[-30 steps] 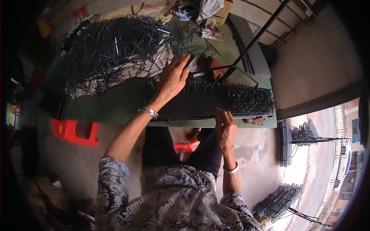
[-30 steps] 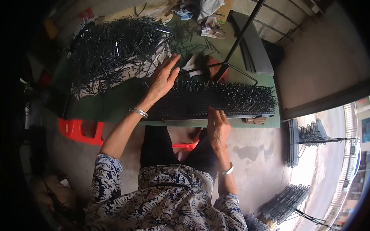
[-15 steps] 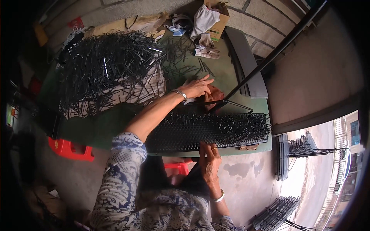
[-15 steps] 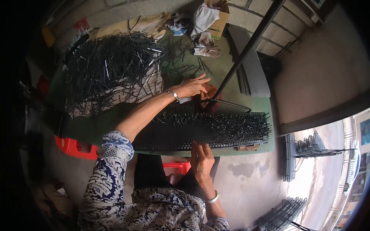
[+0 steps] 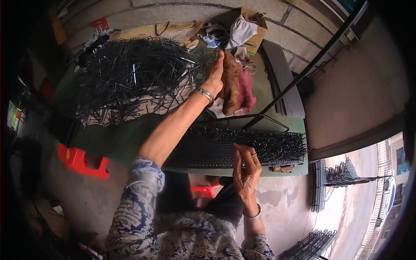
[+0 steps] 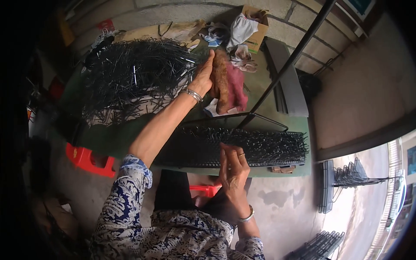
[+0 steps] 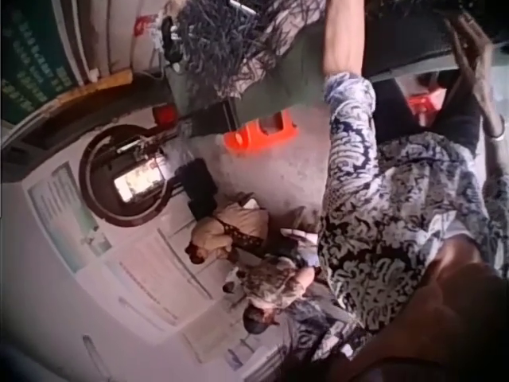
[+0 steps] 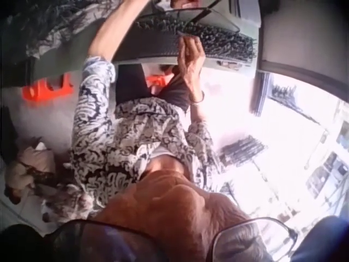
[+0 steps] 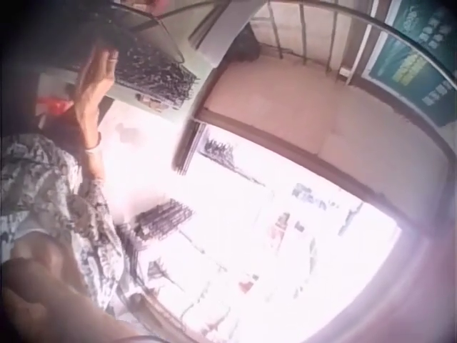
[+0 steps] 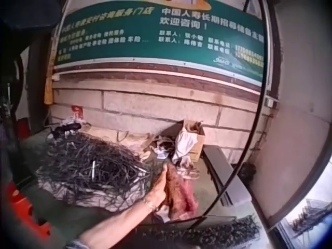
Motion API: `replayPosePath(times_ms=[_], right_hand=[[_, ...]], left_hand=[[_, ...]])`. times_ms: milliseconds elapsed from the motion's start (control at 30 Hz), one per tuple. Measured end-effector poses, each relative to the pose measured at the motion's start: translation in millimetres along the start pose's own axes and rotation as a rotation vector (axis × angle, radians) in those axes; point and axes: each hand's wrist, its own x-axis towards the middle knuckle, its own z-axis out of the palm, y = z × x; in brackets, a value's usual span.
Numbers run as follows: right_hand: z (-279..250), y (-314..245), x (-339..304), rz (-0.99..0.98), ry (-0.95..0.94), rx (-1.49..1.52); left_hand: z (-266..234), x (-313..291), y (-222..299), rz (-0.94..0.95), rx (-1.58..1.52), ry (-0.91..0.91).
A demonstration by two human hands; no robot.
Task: The person is manually inserting and arranging thin metal rods into a template to assemble a grid structure.
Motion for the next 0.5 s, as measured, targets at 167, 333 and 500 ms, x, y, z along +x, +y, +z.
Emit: replayPosePath(times_ms=[167,333,500], right_hand=[[30.8,-43.9,59.1,-0.322,0.137,-0.109],[91.0,-59.8,100.3,-0.436,0.068,0.053],[140.0,-57.2,112.4,-0.335,0.151,0.125]], left_hand=[[-8.4,-111.8,45.6,-0.01,-0.205,-0.124],[-45.1,-171.5,51.2,0.069,-0.267,-0.235],[-69.1,-221.6,55.9,0.114,-0.109,-0.417]])
